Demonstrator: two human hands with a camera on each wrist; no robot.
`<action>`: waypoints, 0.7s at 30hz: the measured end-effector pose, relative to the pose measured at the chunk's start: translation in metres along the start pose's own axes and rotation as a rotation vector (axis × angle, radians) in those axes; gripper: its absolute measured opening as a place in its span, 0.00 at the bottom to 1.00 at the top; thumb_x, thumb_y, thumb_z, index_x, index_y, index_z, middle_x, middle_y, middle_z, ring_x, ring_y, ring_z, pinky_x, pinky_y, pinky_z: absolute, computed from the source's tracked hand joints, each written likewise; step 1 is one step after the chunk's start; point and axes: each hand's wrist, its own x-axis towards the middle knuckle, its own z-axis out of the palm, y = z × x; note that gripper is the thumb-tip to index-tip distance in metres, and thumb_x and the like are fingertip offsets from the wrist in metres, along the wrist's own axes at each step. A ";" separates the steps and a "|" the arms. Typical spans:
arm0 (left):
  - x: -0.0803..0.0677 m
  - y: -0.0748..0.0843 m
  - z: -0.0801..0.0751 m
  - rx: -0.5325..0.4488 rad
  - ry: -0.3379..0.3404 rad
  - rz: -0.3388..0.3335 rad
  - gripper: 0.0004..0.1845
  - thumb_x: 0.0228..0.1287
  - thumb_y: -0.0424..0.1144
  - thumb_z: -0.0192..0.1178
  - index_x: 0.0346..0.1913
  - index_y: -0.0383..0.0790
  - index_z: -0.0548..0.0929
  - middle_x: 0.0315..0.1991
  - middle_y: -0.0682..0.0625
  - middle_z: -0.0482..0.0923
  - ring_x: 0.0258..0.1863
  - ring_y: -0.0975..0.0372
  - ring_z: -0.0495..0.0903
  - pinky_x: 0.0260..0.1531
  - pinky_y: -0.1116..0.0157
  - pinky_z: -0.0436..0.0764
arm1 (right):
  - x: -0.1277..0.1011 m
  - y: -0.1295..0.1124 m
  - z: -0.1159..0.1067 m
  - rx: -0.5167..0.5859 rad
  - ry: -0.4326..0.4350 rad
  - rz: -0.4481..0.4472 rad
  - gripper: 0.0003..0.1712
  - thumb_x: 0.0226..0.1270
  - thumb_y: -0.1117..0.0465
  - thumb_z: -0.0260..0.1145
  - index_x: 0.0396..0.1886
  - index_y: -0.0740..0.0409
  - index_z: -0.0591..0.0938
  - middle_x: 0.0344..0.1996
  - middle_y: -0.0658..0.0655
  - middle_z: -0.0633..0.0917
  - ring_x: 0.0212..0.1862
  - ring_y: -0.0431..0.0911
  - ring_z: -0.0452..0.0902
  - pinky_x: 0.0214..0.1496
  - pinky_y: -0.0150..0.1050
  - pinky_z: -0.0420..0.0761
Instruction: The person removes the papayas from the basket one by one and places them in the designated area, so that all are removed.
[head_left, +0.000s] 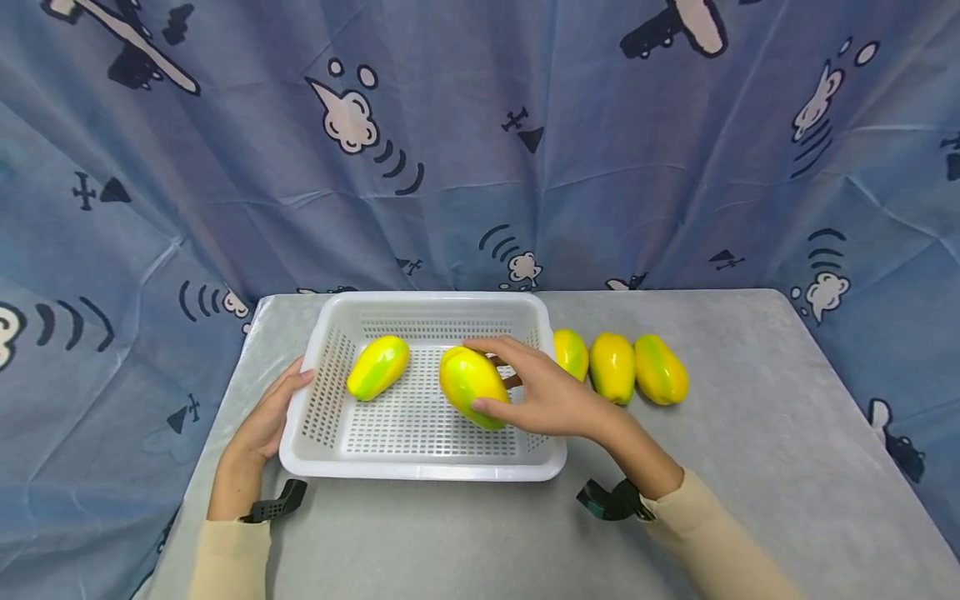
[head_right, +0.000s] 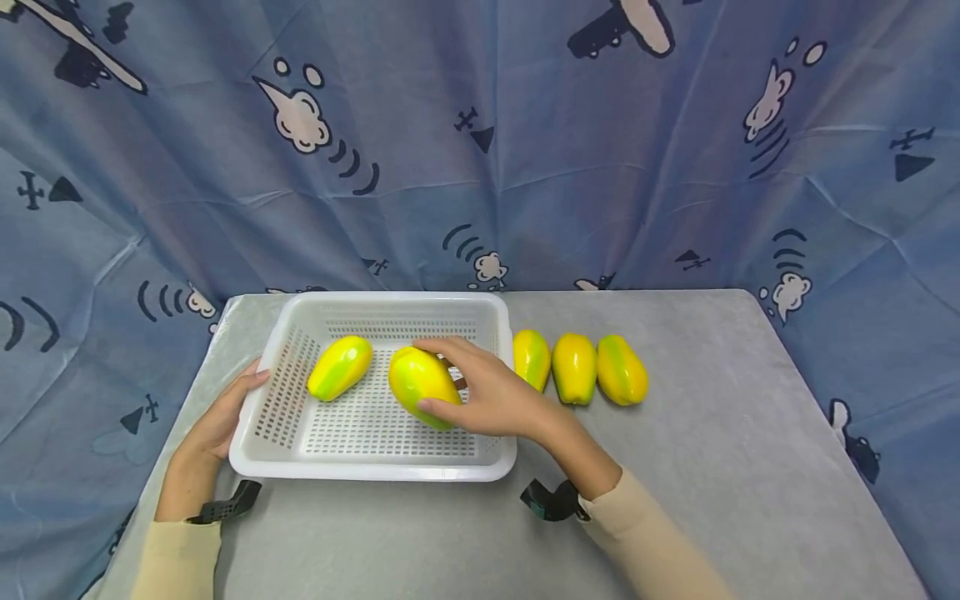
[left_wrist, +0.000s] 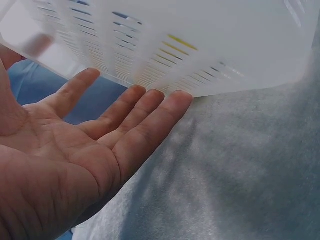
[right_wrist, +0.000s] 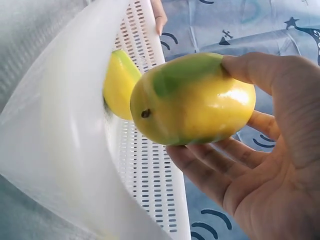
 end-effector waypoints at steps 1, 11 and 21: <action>0.000 0.000 0.000 -0.001 0.000 0.000 0.37 0.87 0.51 0.37 0.88 0.47 0.36 0.83 0.26 0.44 0.66 0.53 0.75 0.57 0.55 0.81 | -0.002 0.001 0.000 0.008 0.009 0.001 0.42 0.70 0.54 0.76 0.80 0.43 0.69 0.74 0.49 0.75 0.69 0.50 0.77 0.61 0.46 0.86; 0.002 -0.002 0.000 -0.023 -0.012 0.006 0.37 0.87 0.52 0.37 0.88 0.46 0.36 0.82 0.25 0.46 0.63 0.59 0.79 0.56 0.55 0.82 | -0.018 0.007 -0.007 0.055 0.115 0.039 0.44 0.69 0.53 0.77 0.80 0.46 0.68 0.75 0.49 0.75 0.68 0.53 0.79 0.62 0.48 0.86; 0.001 -0.001 -0.001 -0.025 -0.024 0.012 0.37 0.88 0.51 0.37 0.87 0.47 0.37 0.74 0.39 0.63 0.62 0.59 0.80 0.56 0.55 0.83 | -0.038 0.016 -0.011 0.095 0.260 0.073 0.44 0.68 0.56 0.77 0.80 0.48 0.68 0.73 0.53 0.76 0.66 0.54 0.79 0.60 0.46 0.87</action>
